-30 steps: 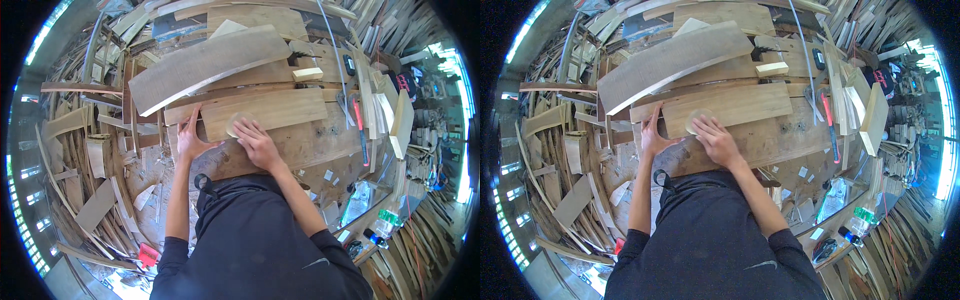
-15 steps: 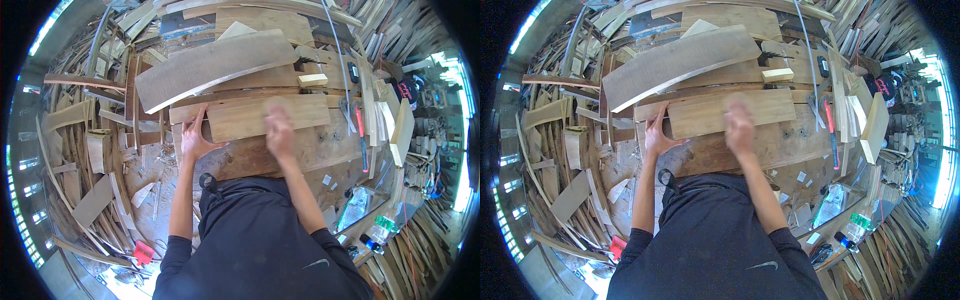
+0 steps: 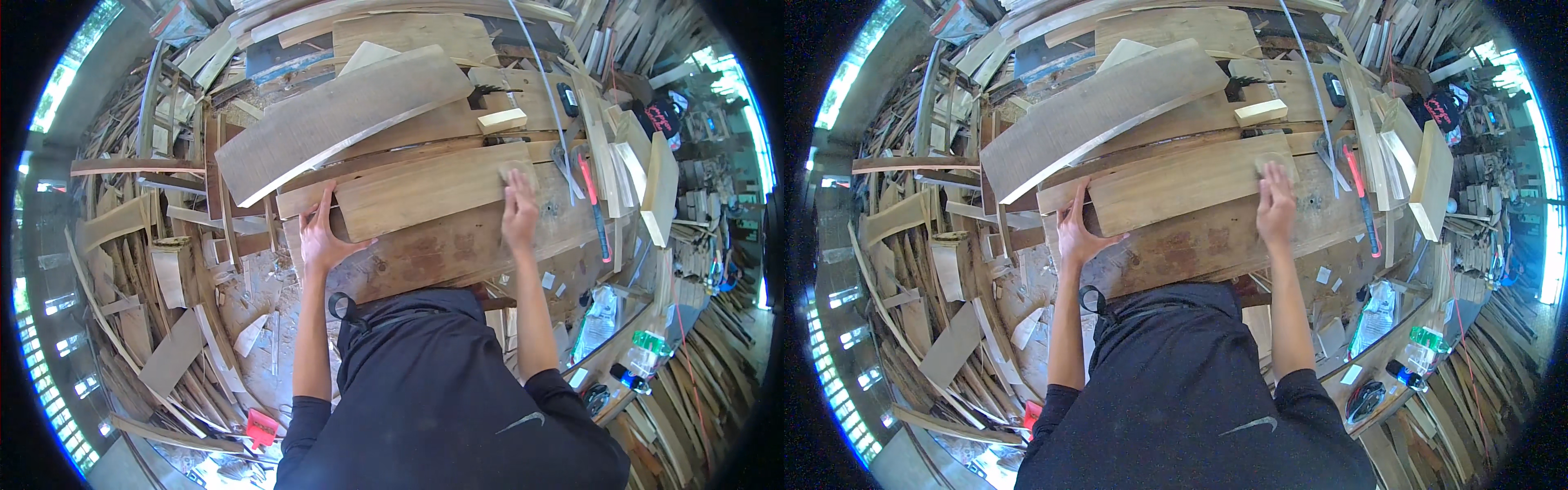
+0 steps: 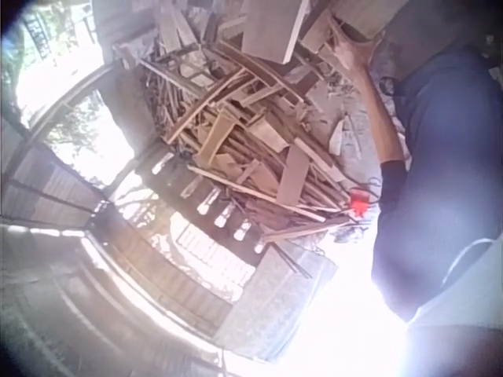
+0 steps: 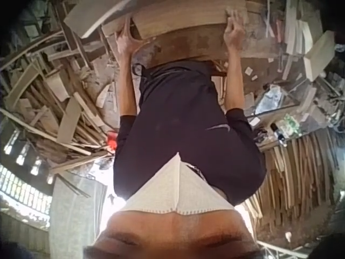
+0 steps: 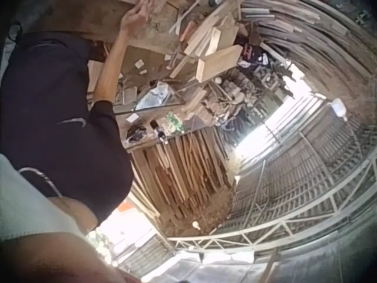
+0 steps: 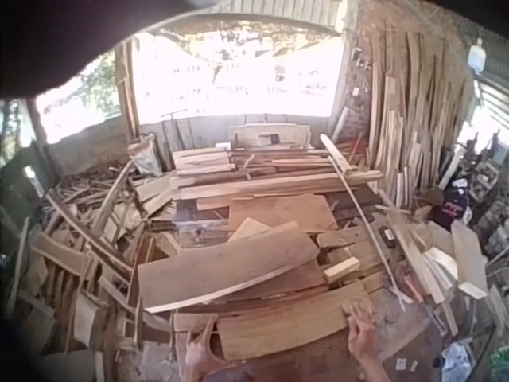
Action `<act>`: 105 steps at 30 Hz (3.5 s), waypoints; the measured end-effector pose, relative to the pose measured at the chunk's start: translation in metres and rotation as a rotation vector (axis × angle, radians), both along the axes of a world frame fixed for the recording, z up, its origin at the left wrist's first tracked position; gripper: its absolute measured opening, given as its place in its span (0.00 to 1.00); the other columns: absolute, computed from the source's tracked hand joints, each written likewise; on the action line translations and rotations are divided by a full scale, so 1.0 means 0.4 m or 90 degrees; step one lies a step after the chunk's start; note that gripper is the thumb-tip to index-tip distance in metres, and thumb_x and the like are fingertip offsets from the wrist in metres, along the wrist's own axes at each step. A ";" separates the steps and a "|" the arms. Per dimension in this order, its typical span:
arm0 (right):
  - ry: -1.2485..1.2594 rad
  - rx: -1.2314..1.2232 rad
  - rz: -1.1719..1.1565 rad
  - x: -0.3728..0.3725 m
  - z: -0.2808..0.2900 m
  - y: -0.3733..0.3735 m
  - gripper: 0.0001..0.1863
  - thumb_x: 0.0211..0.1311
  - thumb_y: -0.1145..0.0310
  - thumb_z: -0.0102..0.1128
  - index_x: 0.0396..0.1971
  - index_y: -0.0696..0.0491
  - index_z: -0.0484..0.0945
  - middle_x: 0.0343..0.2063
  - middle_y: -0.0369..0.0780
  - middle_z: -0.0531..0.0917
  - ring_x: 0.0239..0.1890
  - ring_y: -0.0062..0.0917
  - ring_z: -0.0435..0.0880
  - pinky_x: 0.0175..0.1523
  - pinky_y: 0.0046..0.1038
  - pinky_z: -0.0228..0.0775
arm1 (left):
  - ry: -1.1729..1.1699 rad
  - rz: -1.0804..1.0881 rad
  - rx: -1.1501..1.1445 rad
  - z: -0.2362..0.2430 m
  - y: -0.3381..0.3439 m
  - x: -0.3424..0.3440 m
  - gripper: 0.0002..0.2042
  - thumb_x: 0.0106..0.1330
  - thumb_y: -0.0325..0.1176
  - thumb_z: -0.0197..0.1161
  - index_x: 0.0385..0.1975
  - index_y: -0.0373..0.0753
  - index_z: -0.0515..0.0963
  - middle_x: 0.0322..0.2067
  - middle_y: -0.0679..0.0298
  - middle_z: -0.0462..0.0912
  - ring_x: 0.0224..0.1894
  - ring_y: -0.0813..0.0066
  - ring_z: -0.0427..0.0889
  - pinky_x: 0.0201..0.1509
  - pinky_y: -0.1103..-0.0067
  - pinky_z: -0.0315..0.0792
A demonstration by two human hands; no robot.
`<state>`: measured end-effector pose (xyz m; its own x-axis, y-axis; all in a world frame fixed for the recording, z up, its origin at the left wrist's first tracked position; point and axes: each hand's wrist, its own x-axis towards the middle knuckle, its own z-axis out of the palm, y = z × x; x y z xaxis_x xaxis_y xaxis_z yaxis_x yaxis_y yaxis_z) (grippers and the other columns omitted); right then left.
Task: The recorder is measuring, sanding, and hammering pieces of wood at a workbench in a workshop.
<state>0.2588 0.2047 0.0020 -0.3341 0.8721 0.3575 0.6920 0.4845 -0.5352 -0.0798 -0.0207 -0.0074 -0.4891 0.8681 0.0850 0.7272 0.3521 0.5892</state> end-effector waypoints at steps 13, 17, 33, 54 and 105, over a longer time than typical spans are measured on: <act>0.005 -0.057 0.504 -0.368 0.019 -0.260 0.18 0.75 0.63 0.59 0.58 0.51 0.86 0.64 0.42 0.84 0.72 0.33 0.76 0.79 0.39 0.62 | 0.016 -0.028 0.037 -0.020 0.003 -0.009 0.69 0.29 0.60 0.89 0.80 0.48 0.60 0.59 0.59 0.85 0.60 0.56 0.83 0.73 0.60 0.66; 0.004 -0.090 0.234 -0.239 0.034 -0.064 0.15 0.77 0.67 0.53 0.45 0.56 0.89 0.60 0.47 0.85 0.68 0.42 0.80 0.74 0.42 0.69 | 0.039 -0.006 0.043 -0.016 -0.014 -0.010 0.70 0.29 0.61 0.88 0.80 0.48 0.59 0.59 0.59 0.86 0.60 0.55 0.83 0.73 0.60 0.65; -0.008 -0.026 0.268 -0.301 0.041 -0.085 0.12 0.72 0.63 0.58 0.45 0.49 0.89 0.59 0.45 0.86 0.63 0.41 0.84 0.68 0.42 0.75 | -0.008 -0.013 0.007 -0.003 -0.016 -0.006 0.71 0.30 0.57 0.90 0.82 0.50 0.56 0.68 0.62 0.80 0.65 0.55 0.81 0.74 0.60 0.65; -0.001 0.031 0.104 -0.101 -0.008 -0.097 0.16 0.76 0.65 0.56 0.56 0.53 0.87 0.64 0.42 0.84 0.73 0.38 0.75 0.77 0.40 0.64 | 0.002 -0.015 0.009 -0.005 -0.004 -0.011 0.70 0.28 0.57 0.89 0.81 0.52 0.58 0.66 0.62 0.81 0.64 0.55 0.79 0.74 0.60 0.64; -0.199 -0.187 -0.237 0.554 0.004 0.389 0.24 0.75 0.54 0.61 0.64 0.51 0.79 0.55 0.52 0.85 0.57 0.48 0.85 0.63 0.45 0.74 | 0.081 -0.101 0.179 0.253 0.107 0.097 0.34 0.48 0.41 0.86 0.60 0.48 0.83 0.56 0.64 0.86 0.58 0.62 0.84 0.64 0.64 0.73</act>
<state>0.4802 0.3603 0.0037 -0.0358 0.9992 0.0158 0.9348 0.0390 -0.3531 -0.0410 0.0222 0.0939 -0.3195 0.8666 0.3833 0.8337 0.0649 0.5484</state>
